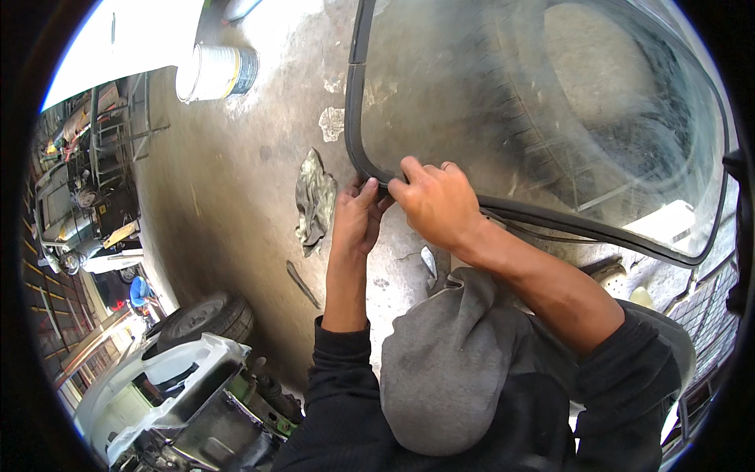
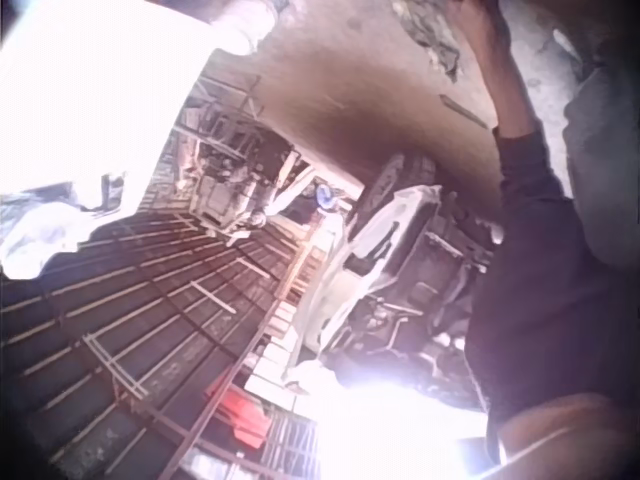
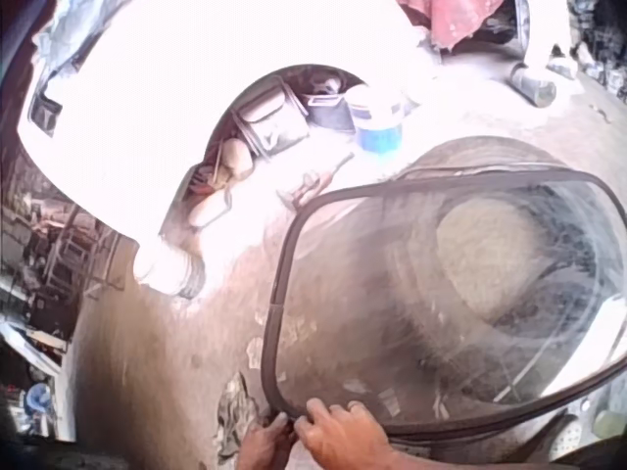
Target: The person installs a rubber seal around the perimeter of a car windshield. They press the seal into the channel along each edge, adjusting and smoothing it by hand to ensure a continuous fit.
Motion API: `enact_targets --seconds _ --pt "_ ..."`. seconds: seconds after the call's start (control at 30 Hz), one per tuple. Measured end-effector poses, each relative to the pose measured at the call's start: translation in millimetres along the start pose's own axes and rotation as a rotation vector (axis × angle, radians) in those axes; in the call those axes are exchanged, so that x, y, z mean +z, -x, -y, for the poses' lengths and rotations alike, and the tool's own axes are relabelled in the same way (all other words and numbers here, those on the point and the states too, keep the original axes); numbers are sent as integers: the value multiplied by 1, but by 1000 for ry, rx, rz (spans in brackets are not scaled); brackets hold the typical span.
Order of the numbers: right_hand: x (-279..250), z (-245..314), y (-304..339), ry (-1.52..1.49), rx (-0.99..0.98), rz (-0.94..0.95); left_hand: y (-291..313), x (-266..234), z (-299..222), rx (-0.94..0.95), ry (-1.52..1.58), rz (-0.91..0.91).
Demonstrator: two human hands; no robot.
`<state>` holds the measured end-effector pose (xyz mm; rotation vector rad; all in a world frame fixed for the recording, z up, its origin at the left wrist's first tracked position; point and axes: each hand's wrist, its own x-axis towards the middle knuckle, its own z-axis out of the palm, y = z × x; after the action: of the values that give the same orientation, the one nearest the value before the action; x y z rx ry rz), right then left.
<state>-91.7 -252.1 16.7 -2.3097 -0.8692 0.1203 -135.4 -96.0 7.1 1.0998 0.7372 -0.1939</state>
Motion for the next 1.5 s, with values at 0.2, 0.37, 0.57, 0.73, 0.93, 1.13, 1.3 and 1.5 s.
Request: enact_targets --seconds 0.2,0.37,0.57,0.73,0.93,1.13,1.3,1.5 --pt "13 16 6 -16 26 11 -4 3 -2 -31 -24 -62" --pt "-5 5 -10 -70 73 163 -4 -1 4 6 -15 -75" --pt "-2 10 -1 -171 230 110 0 4 12 63 92 -19" --pt "-15 -9 20 -261 143 72 15 6 28 51 199 80" --pt "-11 -6 28 -188 66 31 14 13 21 -1 218 71" --pt "-19 6 19 -111 103 165 13 8 20 -33 188 52" --pt "-17 7 17 -218 166 200 13 12 16 -35 148 36" --pt "-18 4 16 -232 178 163 10 18 14 -60 92 -20"
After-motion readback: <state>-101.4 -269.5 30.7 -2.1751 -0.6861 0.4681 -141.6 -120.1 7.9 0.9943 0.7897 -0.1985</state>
